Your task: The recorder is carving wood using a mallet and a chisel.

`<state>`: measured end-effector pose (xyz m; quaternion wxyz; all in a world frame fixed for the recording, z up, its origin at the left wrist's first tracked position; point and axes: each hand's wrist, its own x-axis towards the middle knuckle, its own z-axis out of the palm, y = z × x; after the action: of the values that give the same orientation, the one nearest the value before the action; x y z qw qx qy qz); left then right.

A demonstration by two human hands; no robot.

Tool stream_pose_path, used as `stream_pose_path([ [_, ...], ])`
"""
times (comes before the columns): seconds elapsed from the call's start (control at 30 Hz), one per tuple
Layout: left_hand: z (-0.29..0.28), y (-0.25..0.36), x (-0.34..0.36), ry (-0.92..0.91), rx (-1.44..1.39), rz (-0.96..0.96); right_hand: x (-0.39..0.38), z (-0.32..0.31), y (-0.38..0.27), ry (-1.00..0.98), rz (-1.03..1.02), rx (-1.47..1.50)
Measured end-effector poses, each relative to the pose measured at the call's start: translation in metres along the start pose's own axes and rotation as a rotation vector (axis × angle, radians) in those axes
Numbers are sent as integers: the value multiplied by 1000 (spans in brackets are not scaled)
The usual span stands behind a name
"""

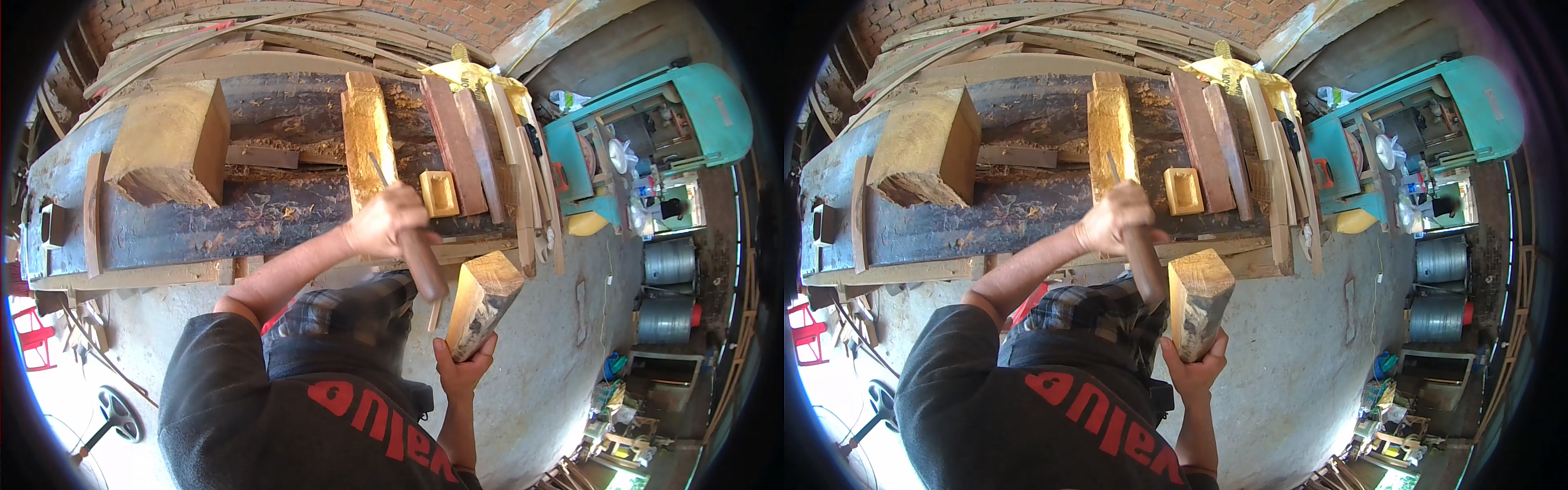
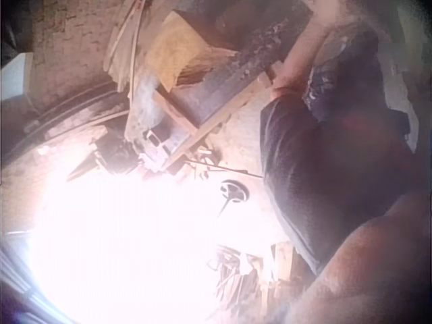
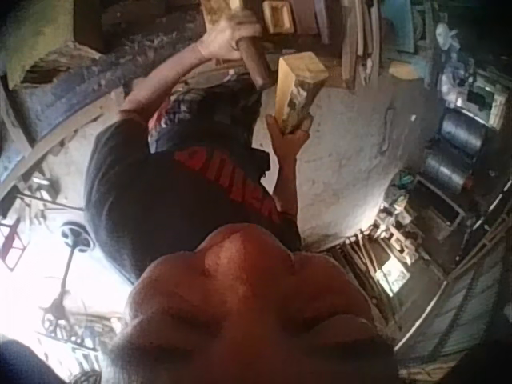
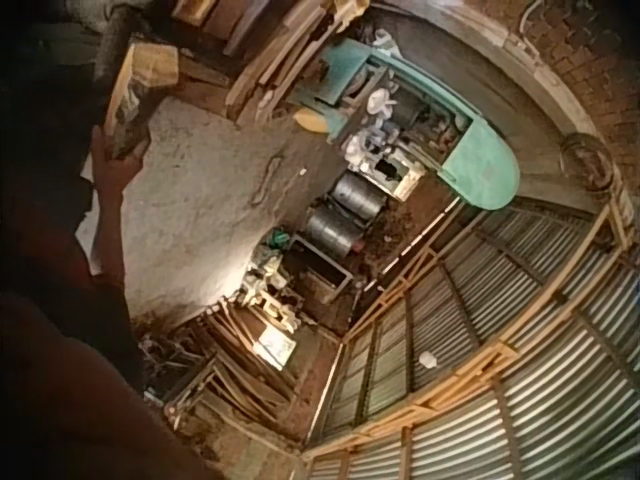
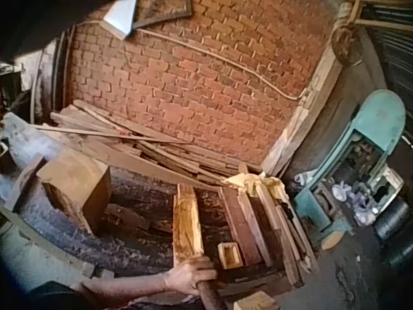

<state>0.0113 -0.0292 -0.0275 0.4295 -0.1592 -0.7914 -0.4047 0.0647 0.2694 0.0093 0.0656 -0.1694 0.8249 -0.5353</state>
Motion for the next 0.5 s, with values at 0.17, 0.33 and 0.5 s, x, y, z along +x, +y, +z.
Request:
stream_pose_path([
  [0.17,8,15,-16,-159,-40,-32,3,0,0,28,-19,-9],
  [0.33,0,2,-12,-124,-207,-246,8,-2,-49,8,97,96],
  [0.5,-5,0,0,-173,-286,-381,15,-2,-61,89,-419,420],
])
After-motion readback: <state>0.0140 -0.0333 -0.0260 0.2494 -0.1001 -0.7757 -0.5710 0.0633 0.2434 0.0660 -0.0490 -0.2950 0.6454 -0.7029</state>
